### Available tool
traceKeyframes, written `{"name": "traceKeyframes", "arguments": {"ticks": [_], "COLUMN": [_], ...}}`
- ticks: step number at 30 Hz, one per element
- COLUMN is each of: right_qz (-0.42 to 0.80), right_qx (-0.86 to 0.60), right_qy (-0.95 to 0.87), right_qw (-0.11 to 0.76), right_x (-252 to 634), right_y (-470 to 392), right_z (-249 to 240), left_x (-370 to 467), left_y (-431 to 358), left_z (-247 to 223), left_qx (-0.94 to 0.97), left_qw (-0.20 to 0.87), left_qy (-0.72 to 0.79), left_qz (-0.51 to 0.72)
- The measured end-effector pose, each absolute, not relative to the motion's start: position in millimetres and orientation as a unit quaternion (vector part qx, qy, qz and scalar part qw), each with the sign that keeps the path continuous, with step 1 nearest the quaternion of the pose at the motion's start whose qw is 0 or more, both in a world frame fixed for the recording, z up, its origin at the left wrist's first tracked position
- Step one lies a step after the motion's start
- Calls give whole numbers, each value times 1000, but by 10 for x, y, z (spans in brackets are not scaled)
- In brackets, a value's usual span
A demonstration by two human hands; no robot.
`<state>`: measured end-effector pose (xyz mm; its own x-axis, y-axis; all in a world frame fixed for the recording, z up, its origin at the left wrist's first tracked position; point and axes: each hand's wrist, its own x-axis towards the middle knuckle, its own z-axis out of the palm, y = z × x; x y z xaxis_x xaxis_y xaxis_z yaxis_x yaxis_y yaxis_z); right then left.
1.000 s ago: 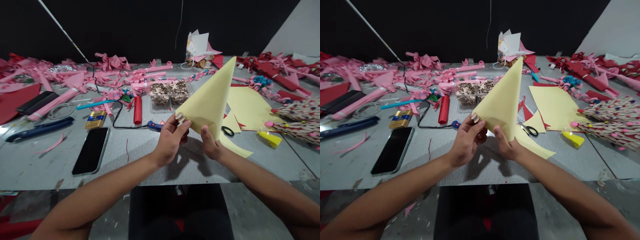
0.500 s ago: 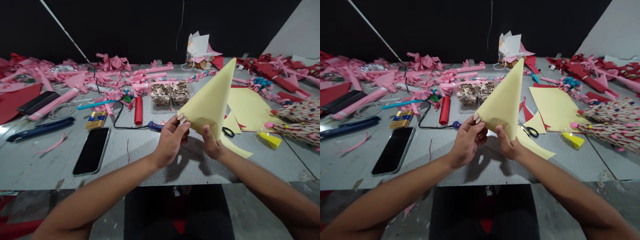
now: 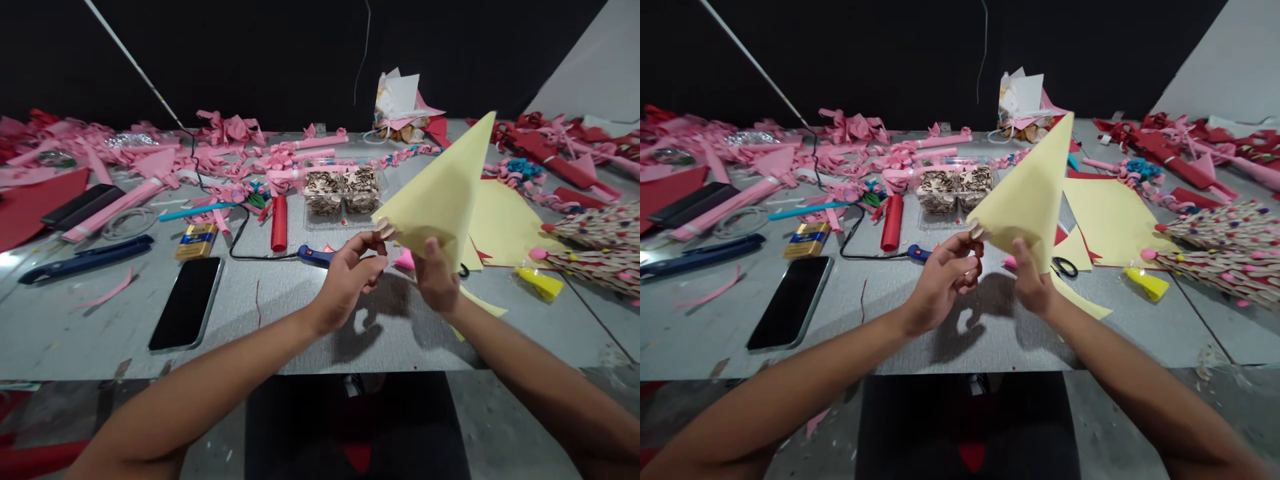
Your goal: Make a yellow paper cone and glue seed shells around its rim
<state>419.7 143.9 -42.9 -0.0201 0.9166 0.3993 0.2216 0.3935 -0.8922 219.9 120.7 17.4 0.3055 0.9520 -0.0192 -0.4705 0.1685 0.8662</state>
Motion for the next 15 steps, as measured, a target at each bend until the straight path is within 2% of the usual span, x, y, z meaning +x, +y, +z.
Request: {"name": "traceKeyframes", "arguments": {"ticks": [4, 5, 7, 12, 15], "right_qz": [297, 309, 349, 443, 484], "right_qx": [-414, -382, -337, -304, -282], "right_qy": [-547, -506, -461, -394, -334], "right_qw": [665, 709, 743, 746, 758], "right_x": [4275, 4300, 4351, 4440, 4448], "right_y": [1727, 1788, 1878, 2005, 2044], "right_z": [-63, 33, 164, 146, 109], "left_x": [2122, 2085, 1995, 1866, 1913], "left_y": [1351, 1399, 1492, 1612, 1602], "left_z": [173, 184, 216, 234, 164], "left_qx": [500, 534, 610, 846, 884], "left_qw": [662, 644, 597, 395, 334], "left_qy": [334, 336, 331, 256, 260], "left_qz": [447, 433, 401, 249, 201]}}
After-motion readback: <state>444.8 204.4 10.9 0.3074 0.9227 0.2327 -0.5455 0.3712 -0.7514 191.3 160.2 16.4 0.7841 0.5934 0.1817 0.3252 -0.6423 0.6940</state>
